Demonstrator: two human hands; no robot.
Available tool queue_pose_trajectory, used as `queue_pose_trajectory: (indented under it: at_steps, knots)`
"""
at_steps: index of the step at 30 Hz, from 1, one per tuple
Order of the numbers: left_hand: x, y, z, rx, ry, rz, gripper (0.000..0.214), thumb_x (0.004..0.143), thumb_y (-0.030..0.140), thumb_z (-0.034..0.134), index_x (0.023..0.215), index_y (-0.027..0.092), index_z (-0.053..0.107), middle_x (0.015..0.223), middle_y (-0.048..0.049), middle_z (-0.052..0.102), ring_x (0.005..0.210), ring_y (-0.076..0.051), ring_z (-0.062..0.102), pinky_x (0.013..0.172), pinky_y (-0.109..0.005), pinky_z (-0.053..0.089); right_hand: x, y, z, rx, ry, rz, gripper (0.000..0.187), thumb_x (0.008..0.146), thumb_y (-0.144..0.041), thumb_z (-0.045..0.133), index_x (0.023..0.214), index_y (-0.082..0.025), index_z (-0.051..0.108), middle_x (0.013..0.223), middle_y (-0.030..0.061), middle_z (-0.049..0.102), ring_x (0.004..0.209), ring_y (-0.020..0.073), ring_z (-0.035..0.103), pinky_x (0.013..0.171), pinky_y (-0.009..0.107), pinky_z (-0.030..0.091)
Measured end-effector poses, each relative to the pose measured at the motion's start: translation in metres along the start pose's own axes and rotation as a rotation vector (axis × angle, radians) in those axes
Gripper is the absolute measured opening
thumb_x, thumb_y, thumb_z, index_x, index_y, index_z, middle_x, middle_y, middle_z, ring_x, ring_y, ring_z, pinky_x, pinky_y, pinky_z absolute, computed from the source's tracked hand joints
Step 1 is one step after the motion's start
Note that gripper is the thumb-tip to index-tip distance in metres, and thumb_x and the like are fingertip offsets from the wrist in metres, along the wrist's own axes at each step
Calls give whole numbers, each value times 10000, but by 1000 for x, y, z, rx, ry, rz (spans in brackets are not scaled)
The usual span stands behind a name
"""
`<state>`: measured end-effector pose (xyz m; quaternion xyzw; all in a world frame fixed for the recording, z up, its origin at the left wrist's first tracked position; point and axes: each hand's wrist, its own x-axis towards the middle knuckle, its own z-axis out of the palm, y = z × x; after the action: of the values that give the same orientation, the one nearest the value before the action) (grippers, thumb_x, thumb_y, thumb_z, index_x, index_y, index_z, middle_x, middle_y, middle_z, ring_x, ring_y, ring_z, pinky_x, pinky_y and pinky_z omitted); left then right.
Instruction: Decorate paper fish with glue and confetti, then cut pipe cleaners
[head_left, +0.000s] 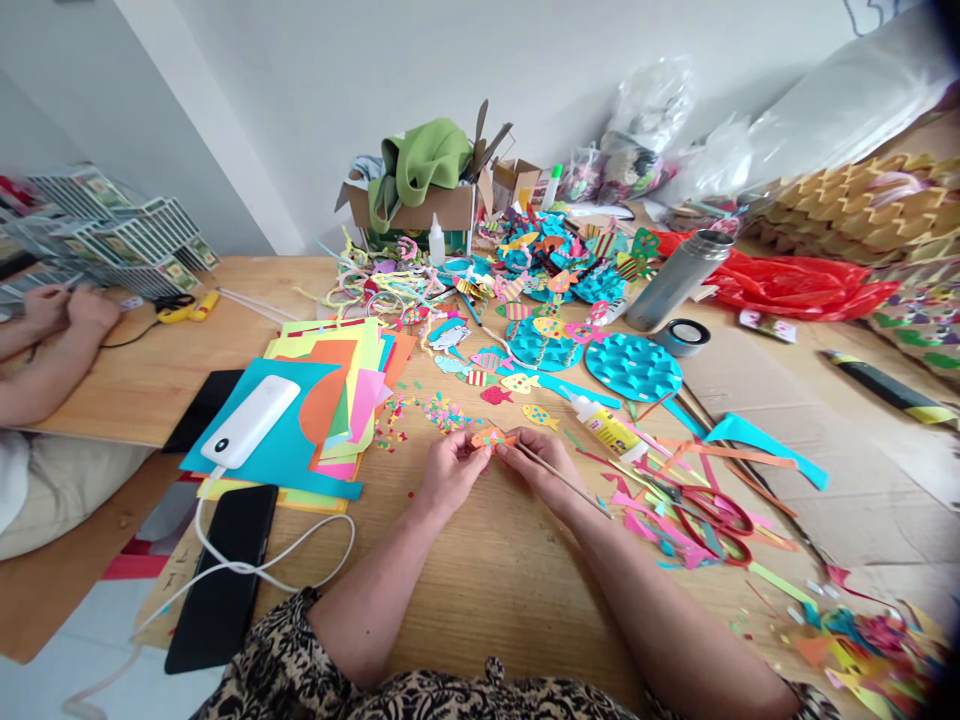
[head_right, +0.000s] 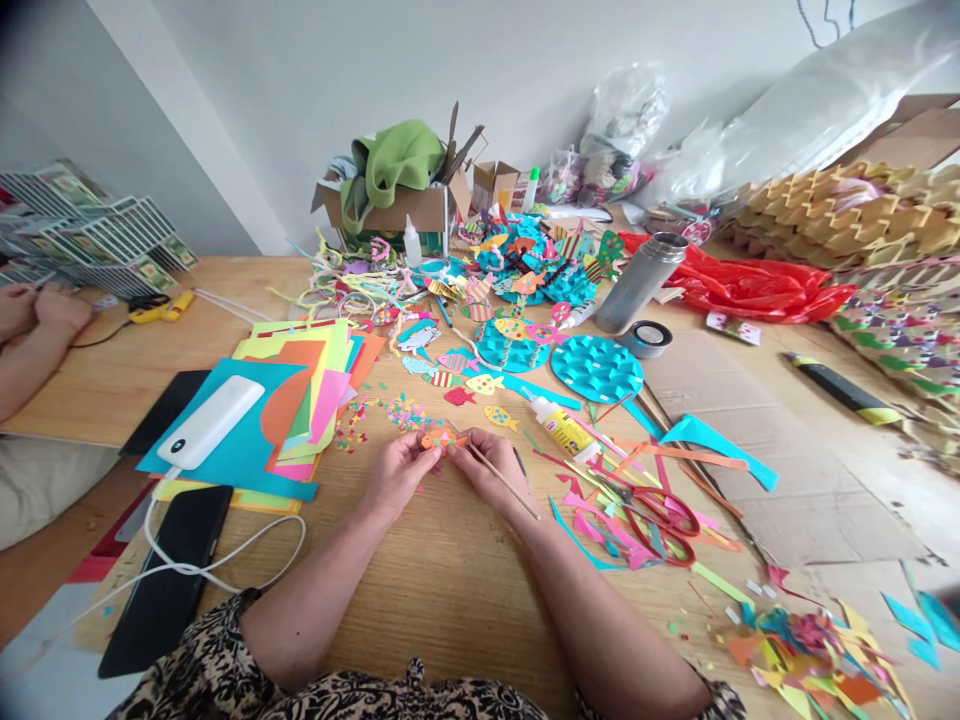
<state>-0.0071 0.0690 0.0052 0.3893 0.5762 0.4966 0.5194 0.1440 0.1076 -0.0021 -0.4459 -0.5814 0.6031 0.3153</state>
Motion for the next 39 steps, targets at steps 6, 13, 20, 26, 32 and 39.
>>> queue_pose_trajectory:
  at_steps: [6, 13, 20, 26, 32, 39]
  knots:
    - [0, 0, -1, 11, 0, -14, 196, 691, 349, 691, 731, 161, 648, 608, -4, 637, 577, -141, 578, 458, -194, 410, 0, -3, 0, 7, 11, 4, 385, 699, -539, 713, 766, -167, 639, 579, -41, 530, 524, 98, 392, 495, 239, 266]
    - [-2, 2, 0, 11, 0, -35, 185, 685, 329, 658, 762, 161, 659, 609, -3, 644, 579, -148, 587, 447, -195, 389, 0, -3, 0, 13, 15, 0, 345, 696, -511, 718, 752, -180, 638, 590, -34, 536, 539, 109, 395, 488, 240, 271]
    - [2, -2, -1, -40, -5, -11, 194, 666, 337, 627, 755, 166, 647, 635, 5, 643, 573, -145, 594, 513, -229, 468, -1, -4, 0, 8, 14, 1, 359, 702, -529, 705, 740, -184, 611, 568, -50, 513, 508, 97, 371, 483, 240, 258]
    - [4, -7, -1, -58, 29, 9, 197, 697, 376, 611, 726, 183, 593, 616, 14, 631, 559, -142, 602, 495, -222, 474, -1, -5, 0, -35, 3, 0, 369, 708, -538, 689, 738, -181, 601, 553, -62, 462, 507, 94, 343, 480, 239, 231]
    - [4, -9, -2, -17, 61, -5, 183, 715, 374, 585, 711, 192, 572, 596, 17, 629, 516, -147, 603, 360, -181, 357, -2, -7, 0, -27, 28, -23, 367, 753, -543, 644, 749, -178, 611, 580, -47, 467, 535, 105, 363, 487, 242, 248]
    - [4, -11, -2, 80, 34, 65, 191, 754, 373, 541, 701, 190, 554, 578, 18, 611, 485, -135, 586, 425, -210, 433, -1, -3, 1, -125, 163, -116, 321, 798, -477, 588, 692, -174, 587, 576, -26, 488, 538, 115, 396, 500, 248, 299]
